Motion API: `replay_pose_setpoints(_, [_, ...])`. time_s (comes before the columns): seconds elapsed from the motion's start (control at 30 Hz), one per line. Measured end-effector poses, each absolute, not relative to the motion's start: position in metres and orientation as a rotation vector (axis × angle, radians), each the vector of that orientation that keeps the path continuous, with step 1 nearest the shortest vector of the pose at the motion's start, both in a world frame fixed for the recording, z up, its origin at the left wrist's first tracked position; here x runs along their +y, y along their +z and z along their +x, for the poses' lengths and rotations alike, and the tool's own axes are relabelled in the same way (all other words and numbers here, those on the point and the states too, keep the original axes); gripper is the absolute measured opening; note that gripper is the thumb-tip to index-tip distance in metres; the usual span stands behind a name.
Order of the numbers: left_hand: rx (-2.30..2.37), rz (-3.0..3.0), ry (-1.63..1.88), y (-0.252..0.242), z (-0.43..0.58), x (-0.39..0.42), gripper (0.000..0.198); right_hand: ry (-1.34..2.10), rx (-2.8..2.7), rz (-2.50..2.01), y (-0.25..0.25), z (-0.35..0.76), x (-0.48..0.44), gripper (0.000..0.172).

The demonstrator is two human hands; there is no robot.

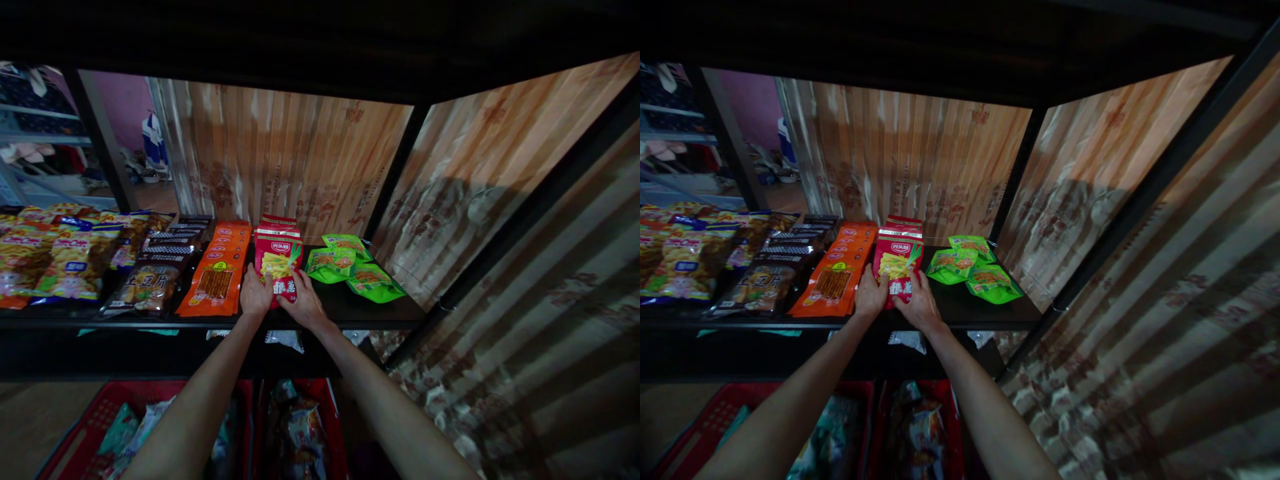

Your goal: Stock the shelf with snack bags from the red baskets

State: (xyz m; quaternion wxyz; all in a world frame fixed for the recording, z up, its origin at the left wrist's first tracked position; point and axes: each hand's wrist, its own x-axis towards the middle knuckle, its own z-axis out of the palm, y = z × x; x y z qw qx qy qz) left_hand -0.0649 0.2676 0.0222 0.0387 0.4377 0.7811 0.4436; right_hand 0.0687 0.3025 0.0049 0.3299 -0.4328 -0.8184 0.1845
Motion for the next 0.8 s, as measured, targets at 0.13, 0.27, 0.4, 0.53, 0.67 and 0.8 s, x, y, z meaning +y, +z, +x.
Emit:
replay_pose_setpoints(0.13, [2.395, 1.462, 1.444, 0.012, -0.064, 0.269, 0.057, 0.524, -2.128, -1.170, 0.008, 0.070, 0.302, 0.082])
replay_pose_setpoints(0.27, [2.427, 1.572, 1.493, 0.008, -0.063, 0.268, 0.057, 0.521, -2.144, -1.148, 0.008, 0.071, 0.302, 0.081])
replay_pose_setpoints(0.4, [2.452, 1.827, 1.486, 0.013, -0.057, 0.261, 0.048, 0.499, -2.166, -1.099, 0.004, 0.071, 0.303, 0.079])
replay_pose_setpoints(0.53, [2.330, 2.157, 1.335, 0.017, -0.052, 0.255, 0.042, 0.493, -2.163, -1.059, 0.003, 0.071, 0.305, 0.072])
replay_pose_setpoints(0.67, [2.387, 2.080, 1.256, 0.014, -0.051, 0.258, 0.050, 0.561, -2.107, -1.034, 0.005, 0.077, 0.310, 0.067])
replay_pose_setpoints(0.8, [2.450, 1.939, 1.248, 0.009, -0.050, 0.263, 0.060, 0.711, -1.945, -1.051, 0.012, 0.080, 0.323, 0.056])
